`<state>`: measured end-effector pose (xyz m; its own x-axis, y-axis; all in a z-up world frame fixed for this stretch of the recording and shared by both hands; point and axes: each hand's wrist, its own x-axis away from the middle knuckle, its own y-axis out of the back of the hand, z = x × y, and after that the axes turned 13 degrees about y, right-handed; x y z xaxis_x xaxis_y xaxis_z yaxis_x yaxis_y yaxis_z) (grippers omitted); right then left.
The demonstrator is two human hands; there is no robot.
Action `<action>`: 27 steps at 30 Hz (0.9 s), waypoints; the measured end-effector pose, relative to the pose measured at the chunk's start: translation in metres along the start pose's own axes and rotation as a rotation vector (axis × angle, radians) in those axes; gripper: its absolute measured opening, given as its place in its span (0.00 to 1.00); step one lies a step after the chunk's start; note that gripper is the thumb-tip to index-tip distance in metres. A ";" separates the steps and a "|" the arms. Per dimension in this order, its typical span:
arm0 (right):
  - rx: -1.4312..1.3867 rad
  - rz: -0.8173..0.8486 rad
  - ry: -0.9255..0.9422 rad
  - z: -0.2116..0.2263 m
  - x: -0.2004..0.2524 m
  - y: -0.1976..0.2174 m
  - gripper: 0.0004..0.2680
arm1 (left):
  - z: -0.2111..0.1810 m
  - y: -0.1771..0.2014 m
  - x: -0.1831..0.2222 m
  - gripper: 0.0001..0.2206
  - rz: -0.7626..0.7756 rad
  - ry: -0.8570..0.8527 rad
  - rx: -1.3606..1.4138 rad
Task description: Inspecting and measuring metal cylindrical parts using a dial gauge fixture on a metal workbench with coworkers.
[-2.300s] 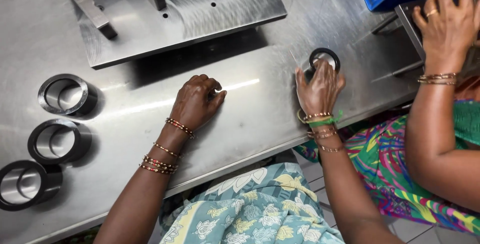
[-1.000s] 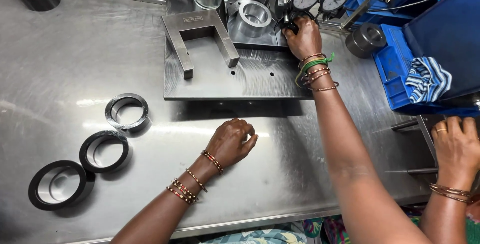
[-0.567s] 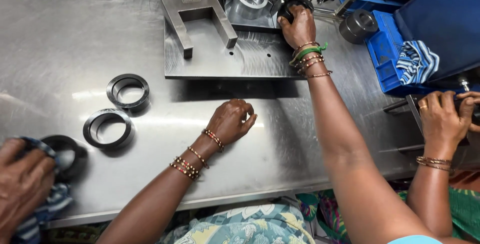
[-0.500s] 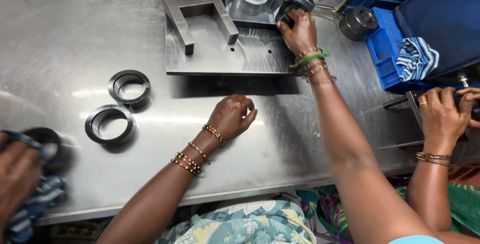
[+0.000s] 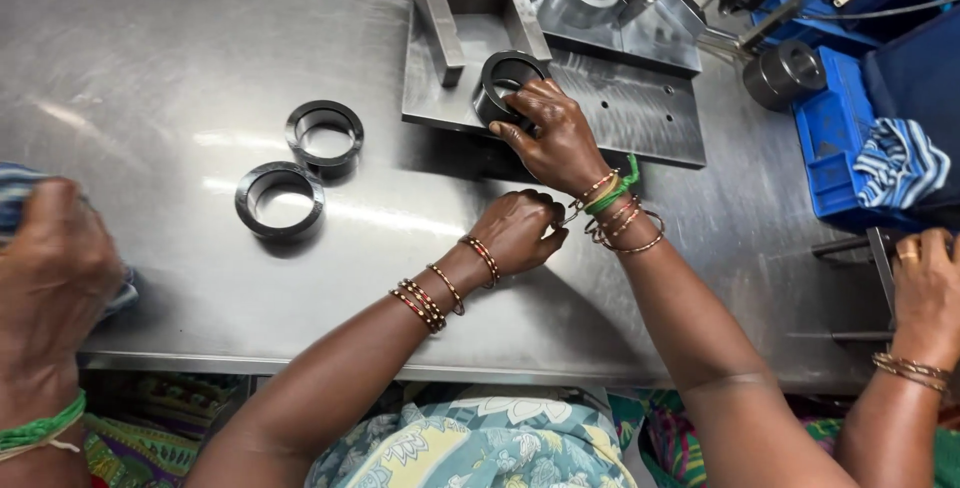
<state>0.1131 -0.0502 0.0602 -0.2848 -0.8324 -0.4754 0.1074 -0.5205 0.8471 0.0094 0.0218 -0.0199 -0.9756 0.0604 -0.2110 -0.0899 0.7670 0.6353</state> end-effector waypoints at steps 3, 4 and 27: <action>0.058 -0.002 -0.016 -0.019 -0.009 -0.021 0.14 | 0.005 0.002 -0.003 0.09 -0.024 0.008 -0.005; 0.101 -0.012 -0.015 -0.028 -0.010 -0.029 0.14 | 0.006 0.002 -0.004 0.09 -0.016 0.023 -0.020; 0.220 -0.036 -0.156 -0.041 0.095 0.009 0.12 | 0.028 0.012 -0.016 0.09 -0.152 -0.032 -0.090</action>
<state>0.1258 -0.1420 0.0126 -0.4300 -0.7661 -0.4778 -0.1102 -0.4807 0.8699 0.0295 0.0479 -0.0303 -0.9426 -0.0308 -0.3325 -0.2552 0.7086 0.6579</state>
